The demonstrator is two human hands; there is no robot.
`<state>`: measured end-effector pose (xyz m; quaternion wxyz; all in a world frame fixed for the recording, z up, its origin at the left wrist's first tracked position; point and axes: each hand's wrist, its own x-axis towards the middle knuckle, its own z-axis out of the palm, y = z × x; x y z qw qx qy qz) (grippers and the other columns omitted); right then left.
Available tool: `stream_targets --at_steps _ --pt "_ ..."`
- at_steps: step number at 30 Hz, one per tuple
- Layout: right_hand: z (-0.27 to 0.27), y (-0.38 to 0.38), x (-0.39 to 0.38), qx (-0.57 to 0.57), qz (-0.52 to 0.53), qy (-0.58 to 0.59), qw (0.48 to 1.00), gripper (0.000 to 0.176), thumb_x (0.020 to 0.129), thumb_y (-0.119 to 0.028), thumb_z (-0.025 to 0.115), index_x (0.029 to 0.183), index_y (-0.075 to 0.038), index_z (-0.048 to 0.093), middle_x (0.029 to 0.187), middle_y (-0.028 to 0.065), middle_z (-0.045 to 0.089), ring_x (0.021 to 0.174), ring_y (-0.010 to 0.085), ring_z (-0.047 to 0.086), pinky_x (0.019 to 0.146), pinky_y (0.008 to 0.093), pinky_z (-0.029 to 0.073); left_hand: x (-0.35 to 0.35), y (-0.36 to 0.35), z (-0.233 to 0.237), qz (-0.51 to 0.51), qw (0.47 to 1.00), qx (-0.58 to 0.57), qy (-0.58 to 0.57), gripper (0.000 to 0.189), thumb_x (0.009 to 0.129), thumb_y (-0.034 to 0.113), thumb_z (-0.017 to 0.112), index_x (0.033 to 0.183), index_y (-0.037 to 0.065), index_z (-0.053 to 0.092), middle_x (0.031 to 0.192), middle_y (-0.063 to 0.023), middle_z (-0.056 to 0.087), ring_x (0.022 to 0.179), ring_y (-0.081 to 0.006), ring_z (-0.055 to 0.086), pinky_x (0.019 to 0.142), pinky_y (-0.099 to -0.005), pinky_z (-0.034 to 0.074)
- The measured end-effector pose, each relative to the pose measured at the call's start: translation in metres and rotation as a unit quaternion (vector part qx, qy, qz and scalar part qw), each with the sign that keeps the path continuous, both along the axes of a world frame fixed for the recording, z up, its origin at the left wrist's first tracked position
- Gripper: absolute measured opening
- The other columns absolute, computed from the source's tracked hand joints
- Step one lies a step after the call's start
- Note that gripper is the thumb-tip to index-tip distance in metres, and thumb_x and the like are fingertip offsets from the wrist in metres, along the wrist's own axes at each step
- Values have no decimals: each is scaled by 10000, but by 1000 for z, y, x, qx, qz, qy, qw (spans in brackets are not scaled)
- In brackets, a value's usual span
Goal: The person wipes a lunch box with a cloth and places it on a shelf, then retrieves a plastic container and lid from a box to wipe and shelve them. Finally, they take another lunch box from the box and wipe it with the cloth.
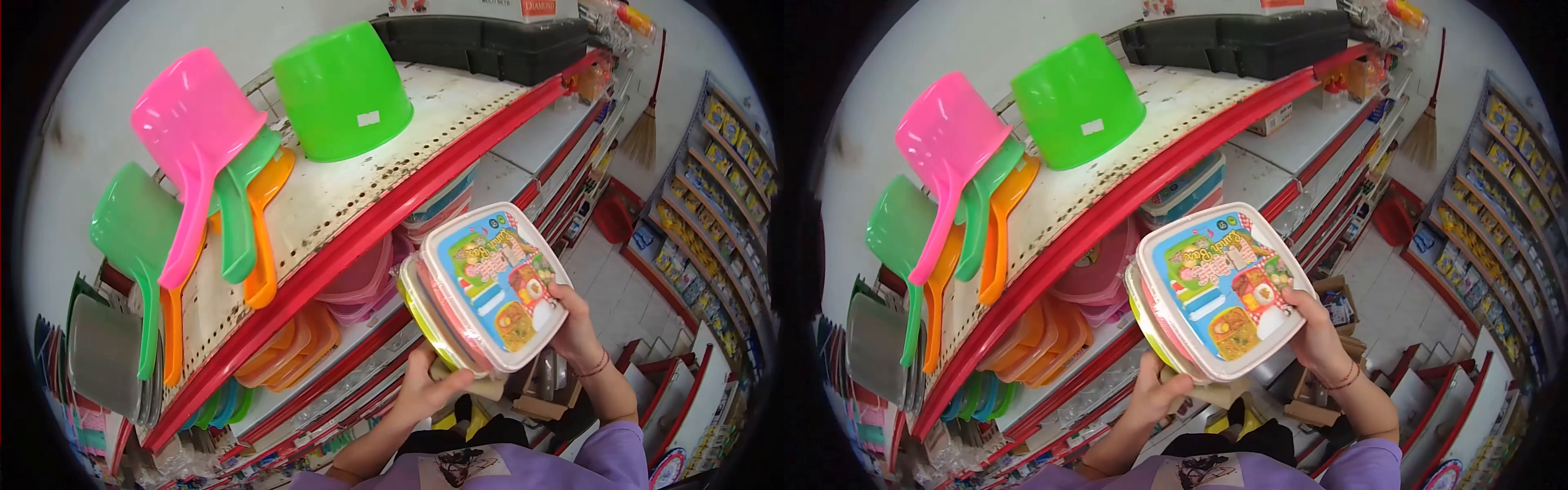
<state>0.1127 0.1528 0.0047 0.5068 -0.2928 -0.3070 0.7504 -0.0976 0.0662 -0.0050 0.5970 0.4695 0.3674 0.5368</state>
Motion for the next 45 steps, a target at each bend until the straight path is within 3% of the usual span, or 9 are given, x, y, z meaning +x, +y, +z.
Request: stream_targets --at_steps 6,14,17,19,21,22,33,38,45 --pt "10 -2 -4 67 35 -61 995 445 803 -180 511 1184 44 463 1066 106 592 927 143 588 808 266 454 -4 -9 9 76 996 32 -35 520 718 295 723 1029 -81 541 956 -116 612 878 -126 555 791 -258 434" --pt "29 -23 -13 175 -52 -142 973 507 747 -173 521 1182 76 450 1075 134 567 964 158 546 828 256 420 -12 -21 26 75 996 -7 -45 630 643 344 698 1044 -110 526 941 -139 614 856 -165 590 751 -274 475" --pt "31 -36 -8 194 -105 -150 964 508 740 -169 522 1173 86 449 1075 134 555 965 159 532 834 271 415 -14 -24 16 92 992 23 -86 500 698 270 678 1005 -104 551 934 -137 616 843 -163 588 792 -273 453" --pt "12 -38 6 322 -257 -259 874 430 771 -147 499 1137 74 465 1079 141 542 962 176 545 850 284 428 -21 -24 6 142 986 19 -83 498 706 256 660 1022 -108 535 953 -142 610 853 -165 588 797 -276 456" --pt "10 -34 19 291 -324 -191 880 378 797 -131 483 1122 62 472 1103 145 526 977 192 548 868 305 433 -29 -23 8 174 976 12 -130 498 728 238 629 1064 -105 496 986 -151 593 868 -179 585 797 -291 464" --pt "16 -31 23 195 -312 -68 927 364 808 -125 478 1124 56 471 1124 144 516 993 200 545 879 321 431 -34 -21 10 202 972 12 -121 520 732 270 621 1076 -99 493 995 -150 593 877 -190 591 799 -298 469" --pt "-15 2 23 99 -198 -15 975 458 816 -215 467 1193 45 433 1159 150 543 1043 234 550 924 340 416 -83 19 30 281 952 33 -118 421 888 280 542 1140 -50 480 1086 -116 557 941 -151 552 830 -286 432" --pt "-17 2 10 98 -185 -15 978 458 820 -210 470 1200 42 423 1143 144 552 1021 222 560 910 334 425 -87 20 24 338 941 5 15 346 901 263 529 1029 -57 560 969 -107 611 844 -135 581 754 -257 452" --pt "-8 13 -7 85 -170 -20 982 406 833 -208 474 1166 24 452 1109 126 573 992 196 574 893 313 433 -79 22 24 422 907 13 20 344 918 248 508 789 -52 619 711 -43 605 656 -74 505 629 -215 405"
